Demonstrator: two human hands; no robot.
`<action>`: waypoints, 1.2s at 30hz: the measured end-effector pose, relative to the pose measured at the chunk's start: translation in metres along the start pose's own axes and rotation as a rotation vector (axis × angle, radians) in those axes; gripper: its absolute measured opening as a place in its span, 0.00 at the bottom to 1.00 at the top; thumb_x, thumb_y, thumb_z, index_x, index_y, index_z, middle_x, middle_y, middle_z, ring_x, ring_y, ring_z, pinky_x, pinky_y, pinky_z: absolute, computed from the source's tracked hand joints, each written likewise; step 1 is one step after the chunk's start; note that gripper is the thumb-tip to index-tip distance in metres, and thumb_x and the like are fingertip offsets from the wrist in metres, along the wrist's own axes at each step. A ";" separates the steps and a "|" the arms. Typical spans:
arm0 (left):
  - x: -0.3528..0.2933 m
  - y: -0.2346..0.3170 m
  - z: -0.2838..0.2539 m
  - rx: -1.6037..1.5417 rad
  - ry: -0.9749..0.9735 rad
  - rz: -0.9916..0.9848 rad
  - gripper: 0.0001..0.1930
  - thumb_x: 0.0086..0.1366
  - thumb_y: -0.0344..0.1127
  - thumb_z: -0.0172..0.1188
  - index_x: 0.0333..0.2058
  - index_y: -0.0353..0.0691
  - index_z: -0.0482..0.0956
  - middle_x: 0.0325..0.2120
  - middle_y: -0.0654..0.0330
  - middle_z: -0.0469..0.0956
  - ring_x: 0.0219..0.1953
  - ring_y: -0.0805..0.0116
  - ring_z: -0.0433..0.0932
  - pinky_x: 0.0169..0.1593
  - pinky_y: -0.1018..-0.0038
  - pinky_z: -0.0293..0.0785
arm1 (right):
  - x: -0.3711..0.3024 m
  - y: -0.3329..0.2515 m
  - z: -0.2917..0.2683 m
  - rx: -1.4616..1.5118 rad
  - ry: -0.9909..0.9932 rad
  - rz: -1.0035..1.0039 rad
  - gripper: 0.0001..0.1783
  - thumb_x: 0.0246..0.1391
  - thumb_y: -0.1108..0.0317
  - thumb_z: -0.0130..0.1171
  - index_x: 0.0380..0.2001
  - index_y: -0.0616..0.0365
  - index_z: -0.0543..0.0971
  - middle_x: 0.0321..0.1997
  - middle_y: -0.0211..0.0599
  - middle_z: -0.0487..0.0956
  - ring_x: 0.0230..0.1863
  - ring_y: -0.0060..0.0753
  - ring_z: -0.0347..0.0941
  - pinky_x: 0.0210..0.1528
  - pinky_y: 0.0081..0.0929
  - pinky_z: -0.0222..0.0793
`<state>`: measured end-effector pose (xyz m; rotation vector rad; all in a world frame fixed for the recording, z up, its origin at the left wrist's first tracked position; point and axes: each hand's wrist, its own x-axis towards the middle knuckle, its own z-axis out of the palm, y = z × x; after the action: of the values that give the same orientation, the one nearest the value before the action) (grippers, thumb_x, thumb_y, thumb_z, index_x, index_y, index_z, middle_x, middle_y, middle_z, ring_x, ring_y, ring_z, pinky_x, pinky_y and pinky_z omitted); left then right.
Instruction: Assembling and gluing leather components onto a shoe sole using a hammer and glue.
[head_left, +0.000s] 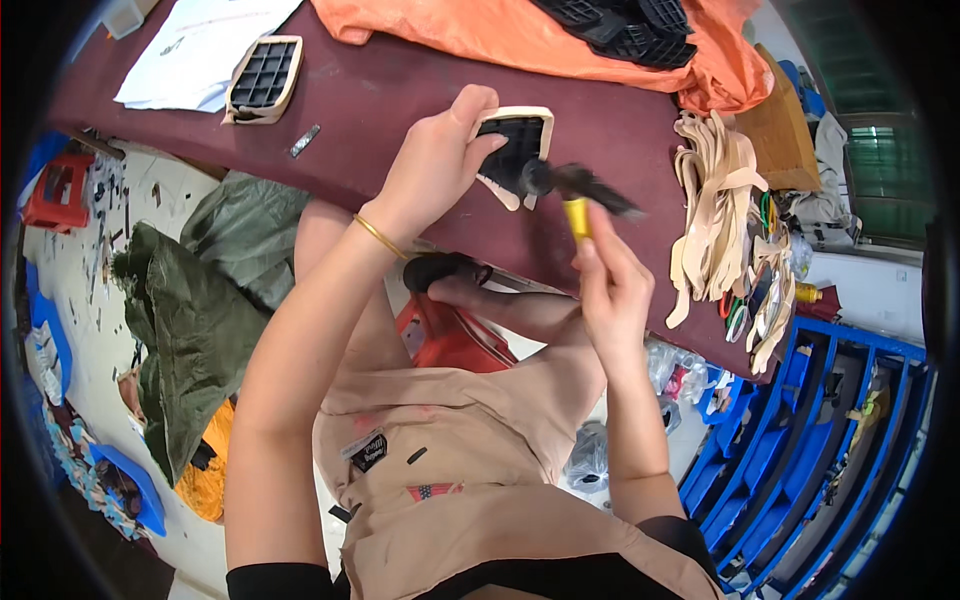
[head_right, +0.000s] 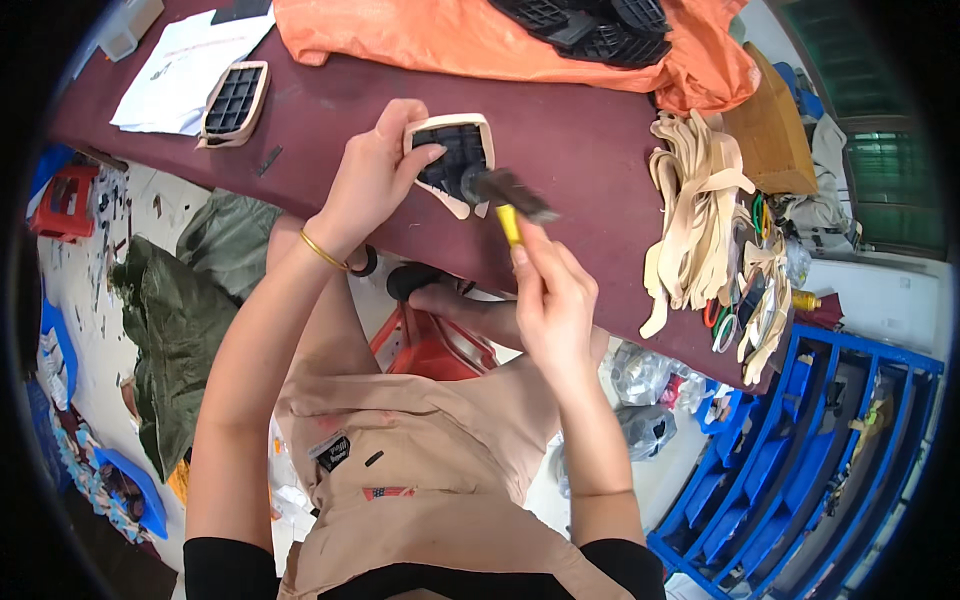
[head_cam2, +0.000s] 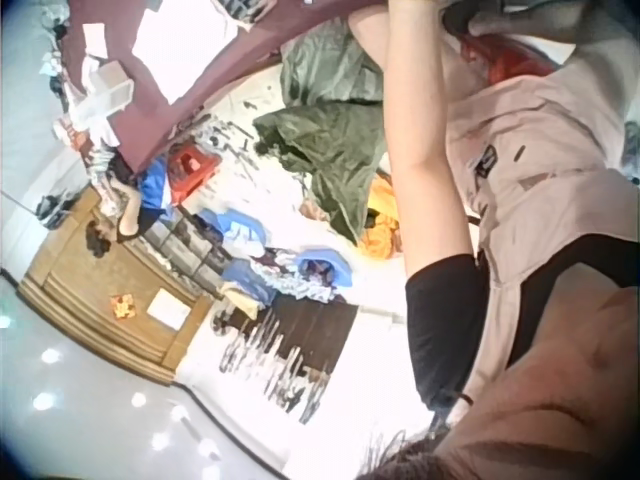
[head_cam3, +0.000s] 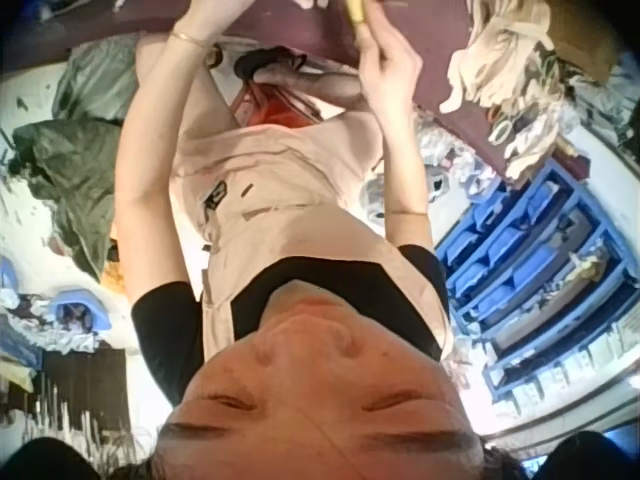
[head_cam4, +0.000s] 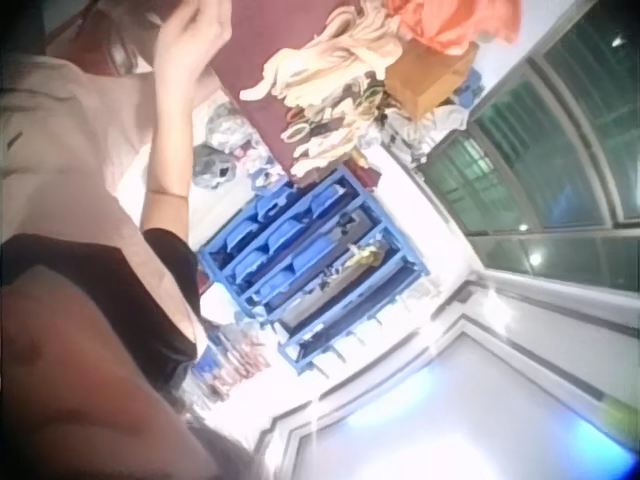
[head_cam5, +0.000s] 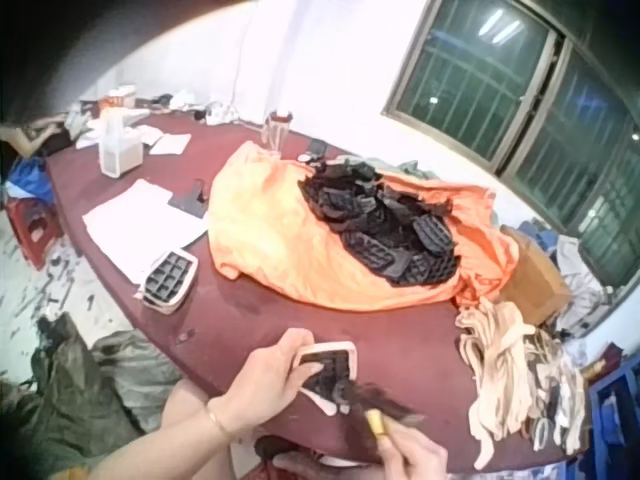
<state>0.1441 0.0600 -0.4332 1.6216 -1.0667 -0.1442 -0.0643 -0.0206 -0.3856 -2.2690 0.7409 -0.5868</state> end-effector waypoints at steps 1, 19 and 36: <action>0.002 0.003 -0.001 0.002 -0.001 -0.024 0.14 0.57 0.28 0.59 0.41 0.37 0.65 0.28 0.45 0.76 0.33 0.43 0.76 0.33 0.59 0.71 | -0.010 -0.008 0.003 0.168 0.073 0.125 0.20 0.58 0.72 0.52 0.54 0.58 0.73 0.31 0.34 0.78 0.25 0.18 0.70 0.31 0.20 0.68; 0.026 -0.046 0.001 0.578 0.204 -0.002 0.26 0.51 0.45 0.67 0.48 0.48 0.73 0.45 0.59 0.72 0.50 0.59 0.67 0.55 0.57 0.54 | 0.025 0.036 -0.006 0.234 0.228 0.201 0.21 0.60 0.68 0.51 0.57 0.55 0.70 0.21 0.24 0.72 0.18 0.11 0.60 0.19 0.14 0.58; -0.003 0.027 -0.001 -0.700 -0.056 -0.461 0.16 0.68 0.44 0.51 0.35 0.35 0.78 0.29 0.62 0.80 0.32 0.73 0.79 0.39 0.78 0.74 | 0.037 0.035 0.032 0.516 0.176 0.063 0.24 0.60 0.60 0.53 0.56 0.59 0.68 0.53 0.40 0.69 0.54 0.34 0.65 0.57 0.30 0.61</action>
<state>0.1281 0.0639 -0.4111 1.1872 -0.5608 -0.7834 -0.0304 -0.0516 -0.4242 -1.7296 0.6505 -0.8465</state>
